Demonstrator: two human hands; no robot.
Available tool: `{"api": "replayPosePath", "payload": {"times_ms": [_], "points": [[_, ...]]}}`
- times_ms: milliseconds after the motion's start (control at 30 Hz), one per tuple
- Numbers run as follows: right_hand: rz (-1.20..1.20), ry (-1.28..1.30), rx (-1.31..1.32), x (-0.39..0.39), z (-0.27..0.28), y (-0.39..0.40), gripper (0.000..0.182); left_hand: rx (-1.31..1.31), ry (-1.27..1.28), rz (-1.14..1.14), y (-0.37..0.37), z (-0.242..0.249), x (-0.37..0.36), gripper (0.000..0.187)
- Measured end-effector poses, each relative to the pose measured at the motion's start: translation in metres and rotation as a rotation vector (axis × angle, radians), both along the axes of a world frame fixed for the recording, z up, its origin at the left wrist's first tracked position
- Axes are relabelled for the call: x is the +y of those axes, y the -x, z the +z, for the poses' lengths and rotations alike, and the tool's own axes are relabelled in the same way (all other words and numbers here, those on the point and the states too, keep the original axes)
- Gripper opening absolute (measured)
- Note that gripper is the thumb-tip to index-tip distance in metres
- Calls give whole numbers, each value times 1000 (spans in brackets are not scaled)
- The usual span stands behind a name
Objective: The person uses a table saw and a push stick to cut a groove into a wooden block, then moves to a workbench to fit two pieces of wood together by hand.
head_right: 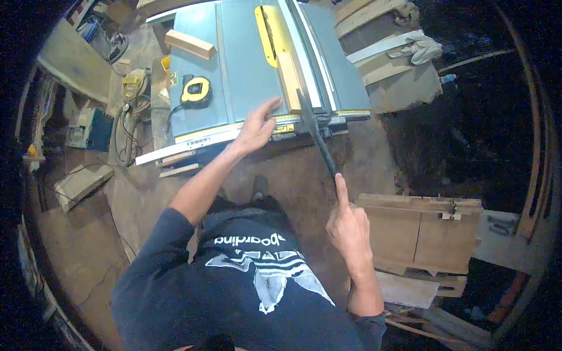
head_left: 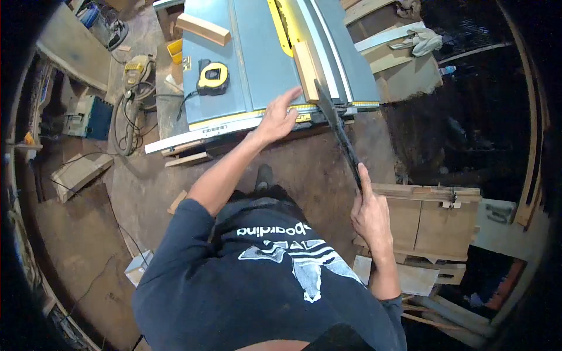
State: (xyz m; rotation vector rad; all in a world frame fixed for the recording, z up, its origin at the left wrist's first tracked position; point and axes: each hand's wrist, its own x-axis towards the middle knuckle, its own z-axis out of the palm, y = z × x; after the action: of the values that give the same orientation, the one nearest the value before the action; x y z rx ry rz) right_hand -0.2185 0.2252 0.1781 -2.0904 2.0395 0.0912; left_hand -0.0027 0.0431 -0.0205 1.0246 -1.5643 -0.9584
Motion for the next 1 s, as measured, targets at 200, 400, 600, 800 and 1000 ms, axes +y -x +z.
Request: {"api": "replayPosePath", "payload": {"times_ms": [200,400,600,800,1000], "points": [[5,8,21,-3,10,-14,71,665,-852,181,-41,-115,121,40],[-126,-67,29,-4,26,-38,66,1366,-1096,559,-73,-213,83,54],[-121,-46,43,-7,28,-42,67,1826,-1136,704,-68,-194,59,89],[-90,-26,94,-7,25,-40,65,1961,-1123,627,-60,-191,49,89],[-65,-14,99,-6,23,-40,70,2028,-1130,627,-61,-192,43,95]]}}
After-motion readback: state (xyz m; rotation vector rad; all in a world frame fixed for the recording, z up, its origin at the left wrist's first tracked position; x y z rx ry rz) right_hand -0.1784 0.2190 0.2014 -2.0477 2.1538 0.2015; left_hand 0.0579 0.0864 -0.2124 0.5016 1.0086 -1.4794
